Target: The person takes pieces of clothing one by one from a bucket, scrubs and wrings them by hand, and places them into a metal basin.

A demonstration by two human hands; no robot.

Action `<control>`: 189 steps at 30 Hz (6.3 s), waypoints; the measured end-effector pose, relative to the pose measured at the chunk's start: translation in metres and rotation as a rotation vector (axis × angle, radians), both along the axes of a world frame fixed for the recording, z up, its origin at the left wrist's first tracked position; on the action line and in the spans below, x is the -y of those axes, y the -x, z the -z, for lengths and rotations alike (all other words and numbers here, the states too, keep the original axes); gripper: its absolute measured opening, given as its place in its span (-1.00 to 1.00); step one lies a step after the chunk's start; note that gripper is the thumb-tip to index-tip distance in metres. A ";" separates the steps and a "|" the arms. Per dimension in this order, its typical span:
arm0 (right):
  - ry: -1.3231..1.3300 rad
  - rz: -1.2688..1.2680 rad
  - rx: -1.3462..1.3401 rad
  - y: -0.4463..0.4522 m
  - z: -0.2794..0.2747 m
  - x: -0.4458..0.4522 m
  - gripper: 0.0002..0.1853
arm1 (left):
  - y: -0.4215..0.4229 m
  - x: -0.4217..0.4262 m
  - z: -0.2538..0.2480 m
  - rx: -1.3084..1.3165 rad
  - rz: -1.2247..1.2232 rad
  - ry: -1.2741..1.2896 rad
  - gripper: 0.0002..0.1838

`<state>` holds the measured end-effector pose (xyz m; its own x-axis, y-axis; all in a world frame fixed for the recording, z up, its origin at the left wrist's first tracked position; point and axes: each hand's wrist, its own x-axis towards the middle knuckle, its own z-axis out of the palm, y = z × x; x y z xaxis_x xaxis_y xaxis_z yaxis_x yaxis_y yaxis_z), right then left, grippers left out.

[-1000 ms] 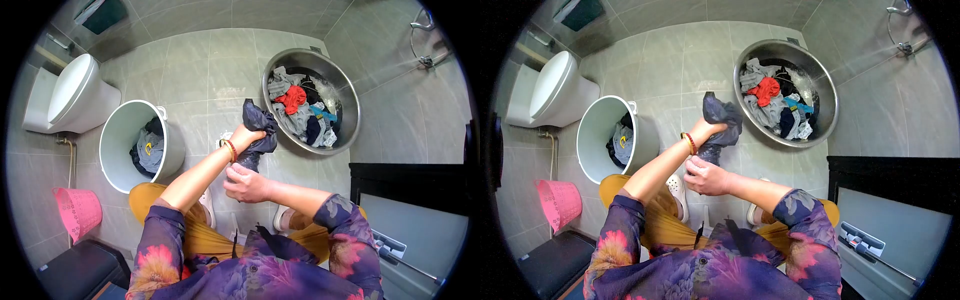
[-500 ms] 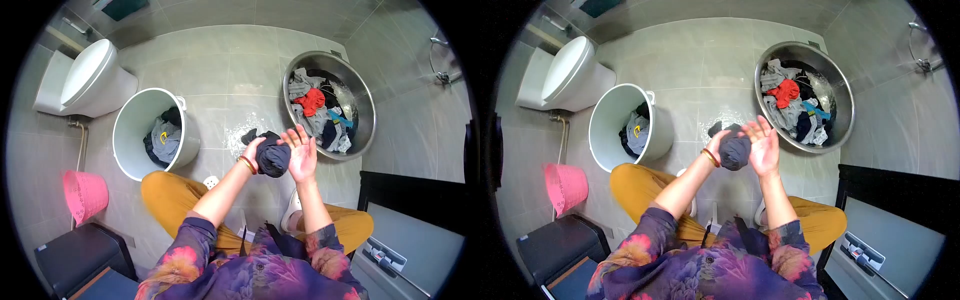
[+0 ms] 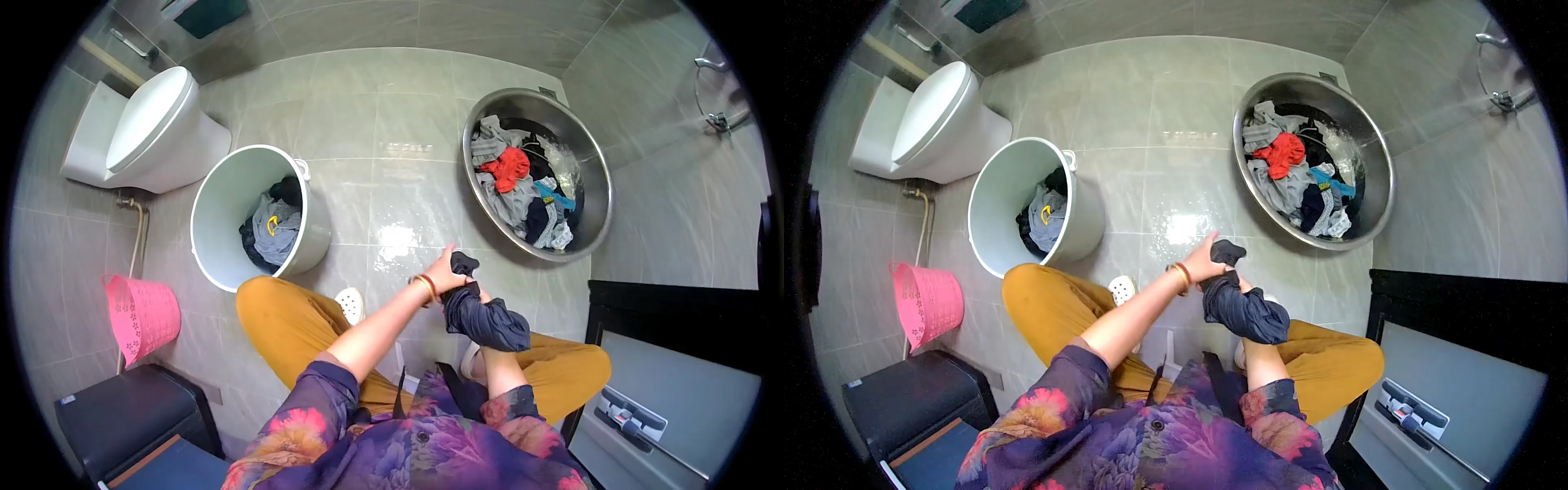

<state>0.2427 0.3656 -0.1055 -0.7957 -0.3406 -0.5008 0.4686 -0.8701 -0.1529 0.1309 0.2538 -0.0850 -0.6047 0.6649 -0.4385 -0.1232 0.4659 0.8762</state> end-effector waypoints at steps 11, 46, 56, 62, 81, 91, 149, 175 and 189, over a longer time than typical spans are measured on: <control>0.647 0.516 -0.221 0.019 -0.147 0.064 -0.45 | 0.018 0.023 -0.040 1.918 -0.448 -1.505 -0.09; -2.353 -0.190 -0.239 0.081 -0.139 -0.078 -0.21 | 0.161 0.091 -0.088 0.103 -0.208 -0.014 -0.47; -2.342 -0.113 -0.243 0.108 -0.087 -0.168 -0.41 | 0.236 0.300 -0.097 -0.462 -0.813 0.149 -0.75; -1.837 -0.381 -0.121 0.046 -0.023 -0.129 -0.65 | 0.201 0.399 0.025 -0.435 -0.275 0.844 -0.25; -1.826 -0.842 -0.006 0.005 -0.055 -0.023 -0.62 | 0.212 0.296 0.028 -0.298 -0.334 0.903 -0.17; -1.828 -0.745 -0.136 0.012 -0.057 -0.017 -0.62 | 0.236 0.376 0.043 -0.404 -0.646 0.266 -0.44; 0.203 0.747 0.015 0.088 -0.132 0.062 -0.47 | -0.014 -0.011 -0.041 0.957 -0.530 -1.184 -0.46; -2.452 -1.147 -0.627 0.107 -0.064 0.014 -0.61 | 0.109 -0.004 0.006 0.657 -0.538 -0.275 -0.64; -0.426 0.339 0.440 0.025 -0.030 0.001 -0.43 | 0.066 0.022 -0.002 0.780 -0.424 -0.872 -0.53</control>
<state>0.2177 0.3642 -0.0757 -0.5156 0.1884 -0.8358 0.2783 -0.8858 -0.3714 0.0648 0.2316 -0.0831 -0.6190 0.7308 -0.2878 -0.7484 -0.4377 0.4983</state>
